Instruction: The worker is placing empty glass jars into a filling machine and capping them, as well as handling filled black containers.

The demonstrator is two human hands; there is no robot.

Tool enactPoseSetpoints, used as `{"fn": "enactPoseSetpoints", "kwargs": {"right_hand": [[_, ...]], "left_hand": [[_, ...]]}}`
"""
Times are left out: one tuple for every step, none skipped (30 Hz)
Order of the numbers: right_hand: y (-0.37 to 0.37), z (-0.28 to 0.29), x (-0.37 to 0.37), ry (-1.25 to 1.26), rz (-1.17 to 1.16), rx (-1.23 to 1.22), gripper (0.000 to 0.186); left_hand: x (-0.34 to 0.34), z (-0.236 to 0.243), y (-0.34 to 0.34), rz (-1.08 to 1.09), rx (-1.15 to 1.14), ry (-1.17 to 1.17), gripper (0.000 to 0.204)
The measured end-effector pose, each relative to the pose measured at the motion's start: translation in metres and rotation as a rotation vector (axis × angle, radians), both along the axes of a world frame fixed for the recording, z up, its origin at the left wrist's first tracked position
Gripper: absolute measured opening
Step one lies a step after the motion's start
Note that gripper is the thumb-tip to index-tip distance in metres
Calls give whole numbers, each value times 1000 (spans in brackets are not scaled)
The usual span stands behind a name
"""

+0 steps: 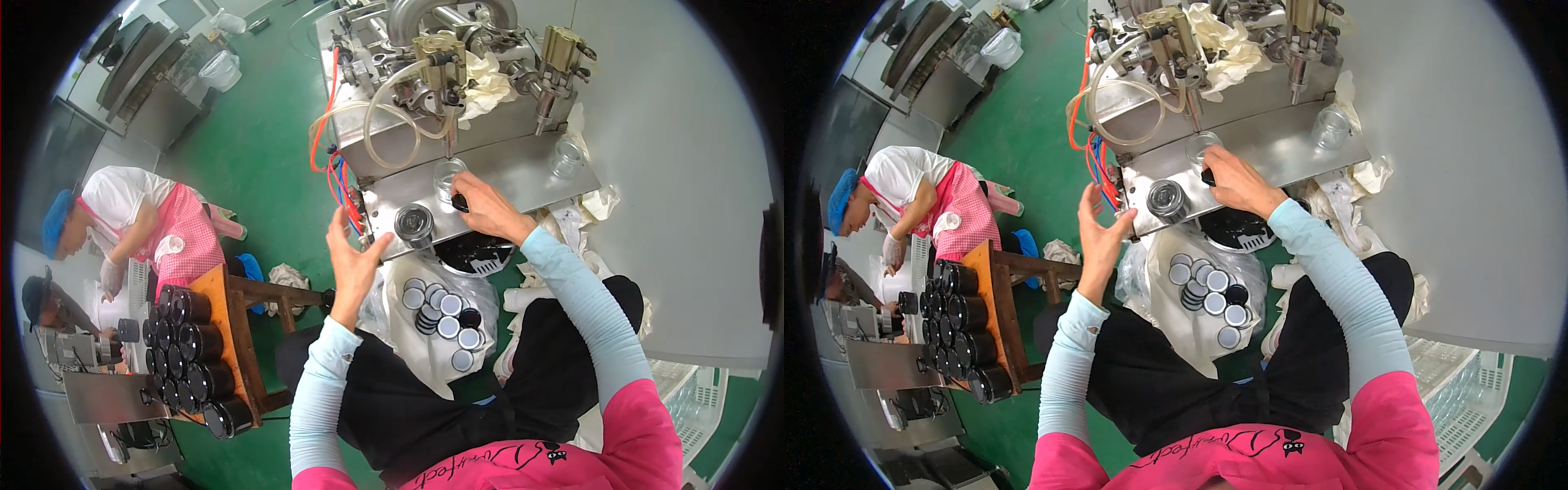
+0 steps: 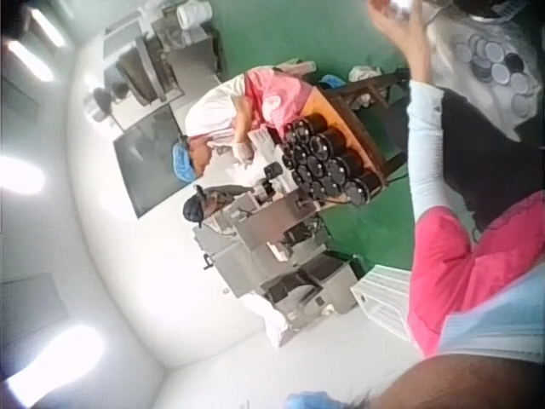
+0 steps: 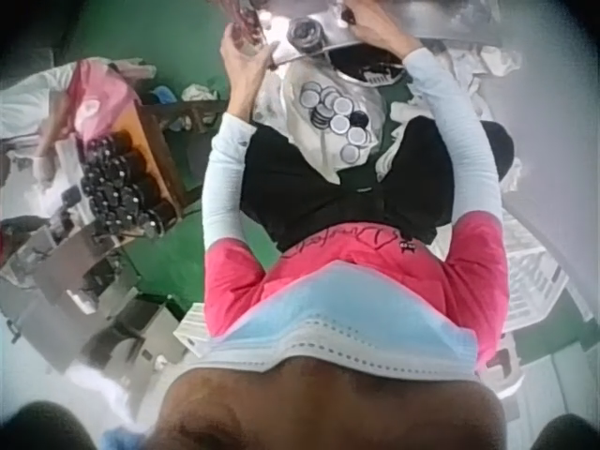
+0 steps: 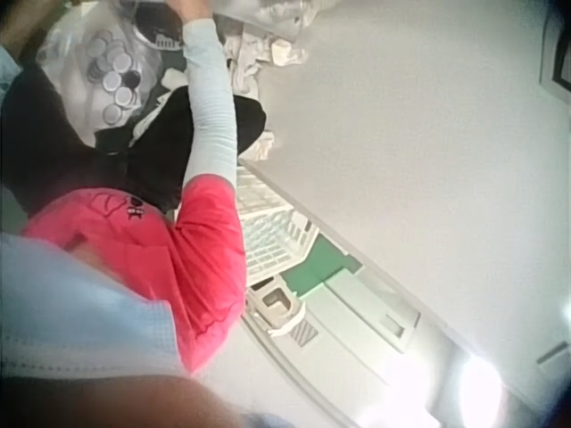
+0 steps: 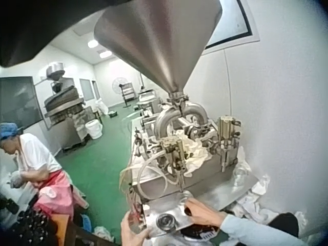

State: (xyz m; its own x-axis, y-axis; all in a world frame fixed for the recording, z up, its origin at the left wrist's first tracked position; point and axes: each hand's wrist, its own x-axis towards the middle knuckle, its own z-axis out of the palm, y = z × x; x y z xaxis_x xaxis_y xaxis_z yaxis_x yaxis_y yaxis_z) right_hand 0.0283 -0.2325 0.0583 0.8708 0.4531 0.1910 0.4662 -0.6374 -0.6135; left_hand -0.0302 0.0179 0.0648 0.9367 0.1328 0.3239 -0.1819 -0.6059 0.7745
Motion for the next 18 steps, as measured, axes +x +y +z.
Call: {"fn": "enactPoseSetpoints", "kwargs": {"right_hand": [[3, 1, 0, 28, 6, -3, 27], [4, 1, 0, 57, 12, -7, 26], [2, 1, -2, 55, 22, -6, 26], [-1, 0, -3, -40, 34, 27, 26], [-2, 1, -5, -131, 53, 66, 25], [-9, 4, -7, -170, 61, 83, 24], [-16, 20, -16, -162, 72, 122, 25], [-24, 38, -30, -91, 58, 130, 25], [-30, 52, -40, 6, 89, 225, 25], [-36, 62, -52, 102, 95, 321, 25], [-43, 77, -63, 343, 83, 416, 27], [-51, 75, -68, 350, 94, 422, 27], [-59, 71, -72, 495, 140, 661, 33], [-72, 68, -77, 628, 173, 901, 40], [-82, 60, -81, 622, 167, 909, 40], [-87, 51, -84, 656, 122, 1048, 46], [-91, 45, -85, 685, 76, 1187, 52], [-96, 43, -84, 673, 60, 1195, 52]], "left_hand": [[0, 2, 10, 45, -35, 50, 80], [1, 3, 19, 76, -65, 60, 76], [2, 1, 25, 116, -130, 94, 74], [5, -2, 32, 160, -193, 124, 73], [7, -5, 38, 185, -186, 122, 73], [12, -12, 43, 233, -285, 147, 67], [16, -19, 48, 281, -386, 171, 61], [22, -29, 56, 304, -382, 171, 61], [26, -40, 68, 278, -312, 274, 54], [28, -47, 79, 249, -243, 378, 48], [29, -51, 84, 269, -237, 382, 48], [31, -55, 85, 165, -268, 563, 41], [32, -58, 88, 56, -300, 742, 35], [35, -61, 86, 50, -293, 741, 35], [38, -64, 84, -40, -456, 819, 31], [41, -69, 83, -136, -622, 900, 27], [44, -73, 81, -150, -613, 905, 27], [45, -77, 78, -165, -707, 911, 24]]}}
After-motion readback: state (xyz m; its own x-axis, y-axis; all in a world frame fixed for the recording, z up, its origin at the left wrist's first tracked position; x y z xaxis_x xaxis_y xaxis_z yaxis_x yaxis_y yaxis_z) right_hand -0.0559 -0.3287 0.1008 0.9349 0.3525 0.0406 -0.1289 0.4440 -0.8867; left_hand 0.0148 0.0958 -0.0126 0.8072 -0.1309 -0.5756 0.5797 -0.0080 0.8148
